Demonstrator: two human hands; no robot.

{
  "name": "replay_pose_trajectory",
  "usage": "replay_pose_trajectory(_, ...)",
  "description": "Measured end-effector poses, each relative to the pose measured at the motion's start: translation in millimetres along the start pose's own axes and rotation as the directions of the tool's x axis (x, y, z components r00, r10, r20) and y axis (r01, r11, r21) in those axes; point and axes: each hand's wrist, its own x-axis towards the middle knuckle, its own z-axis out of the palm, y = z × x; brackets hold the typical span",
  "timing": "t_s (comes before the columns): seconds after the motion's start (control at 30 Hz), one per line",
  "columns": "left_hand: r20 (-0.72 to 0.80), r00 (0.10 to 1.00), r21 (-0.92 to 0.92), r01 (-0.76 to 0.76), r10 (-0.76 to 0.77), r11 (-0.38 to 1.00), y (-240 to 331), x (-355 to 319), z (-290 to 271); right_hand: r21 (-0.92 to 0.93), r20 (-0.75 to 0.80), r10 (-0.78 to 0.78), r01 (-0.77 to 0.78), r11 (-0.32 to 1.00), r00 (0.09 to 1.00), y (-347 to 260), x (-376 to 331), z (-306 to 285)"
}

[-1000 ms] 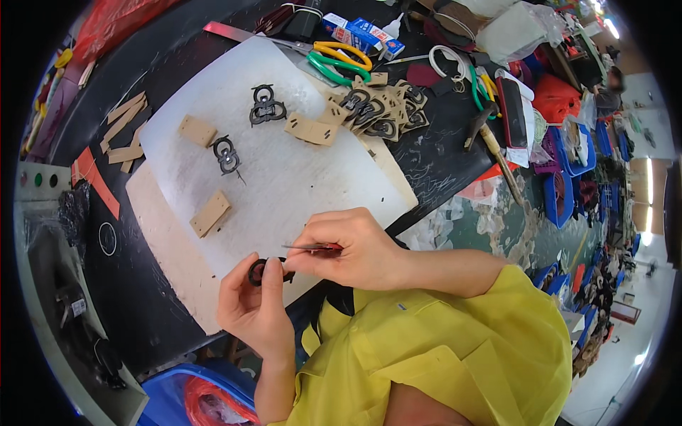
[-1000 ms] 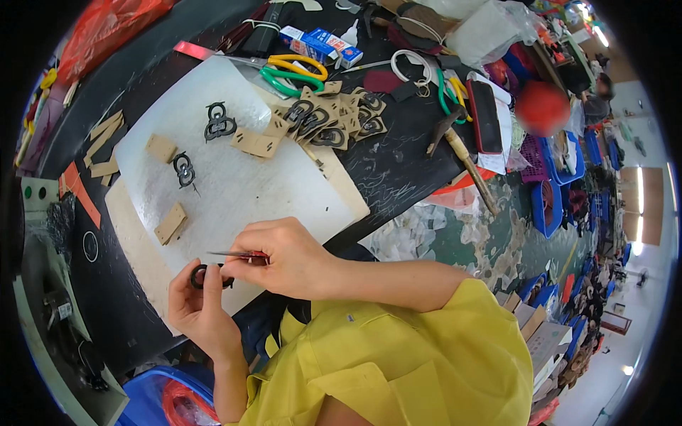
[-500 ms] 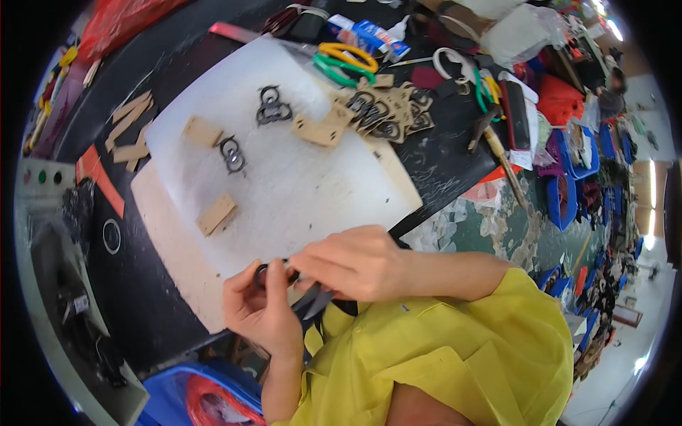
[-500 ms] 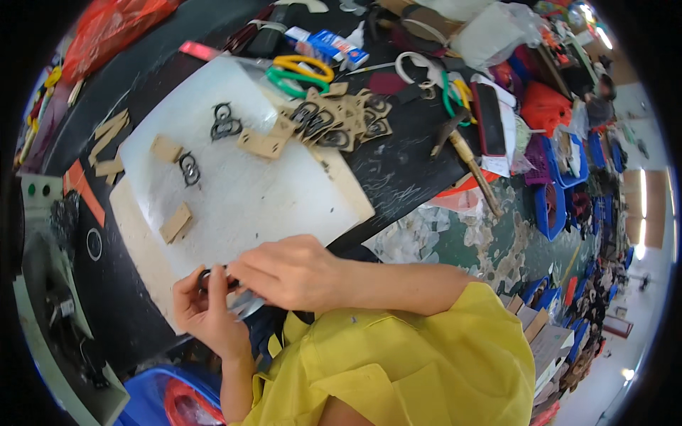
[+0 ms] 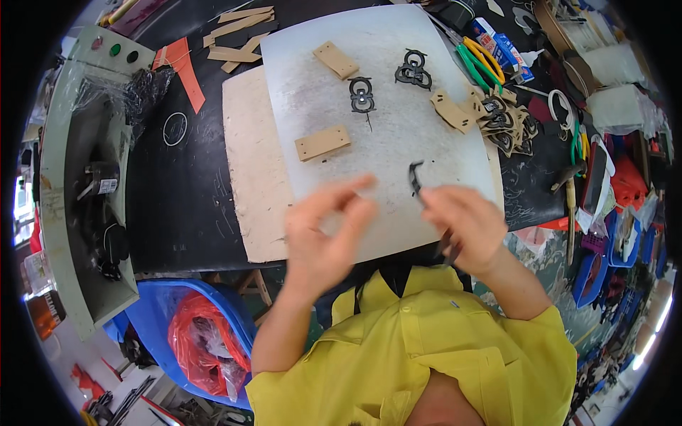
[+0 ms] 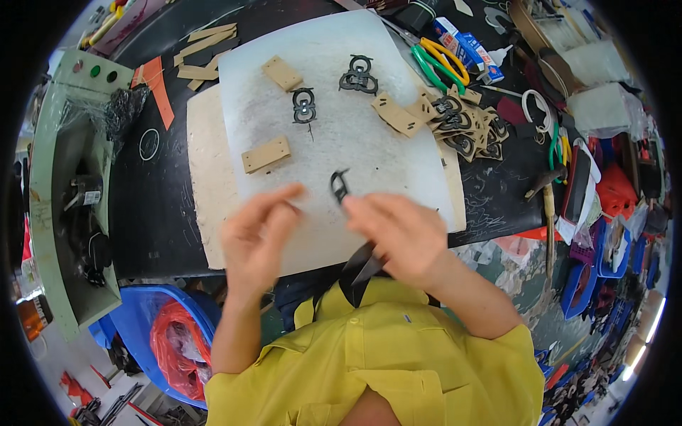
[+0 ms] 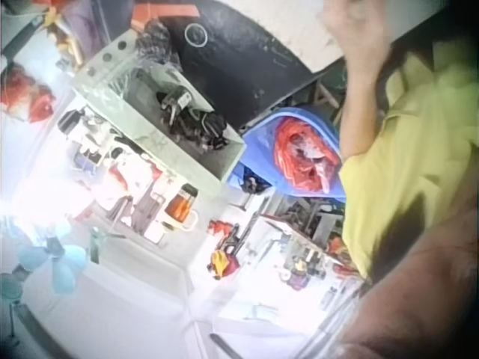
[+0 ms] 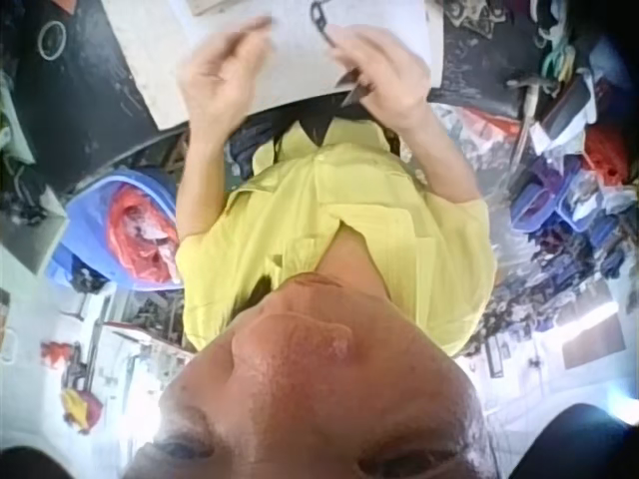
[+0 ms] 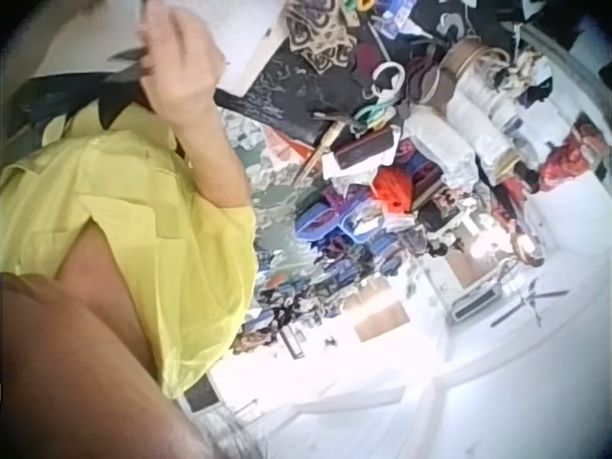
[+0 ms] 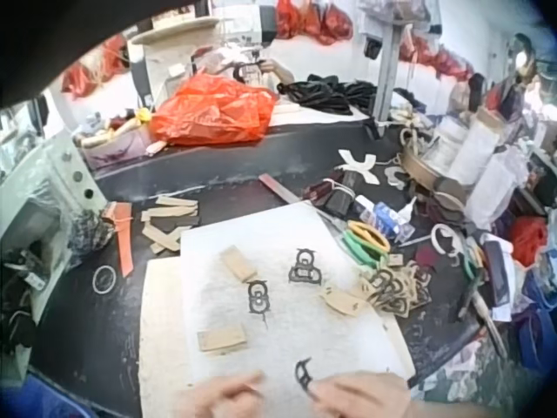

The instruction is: The person inserts black rubber gaskets into rectangular cardboard pieces and trims the excess material using red-handled scissors. The process is repeated for multiple units, which are then placed on the workbench.

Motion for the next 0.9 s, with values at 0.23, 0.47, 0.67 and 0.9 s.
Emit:
replay_pose_trajectory(0.23,-0.129,0.85,0.822,-0.196,0.511,0.535,-21,51,-20,0.249,-0.053,0.387,-0.363,0.898,0.921,5,1,0)
replay_pose_trajectory(0.47,-0.261,0.939,0.565,-0.039,0.223,0.824,-9,47,-24,0.431,0.173,0.497,-0.519,0.738,0.85,-2,6,-3)
replay_pose_trajectory(0.67,-0.169,0.979,-0.094,0.101,-0.116,0.99,9,19,-20,0.524,0.205,0.166,-0.252,0.814,0.965,-19,28,3)
replay_pose_trajectory(0.9,0.047,0.969,-0.554,0.226,-0.241,0.802,23,-11,-7,0.498,0.14,0.124,-0.178,0.849,0.982,-13,23,16)
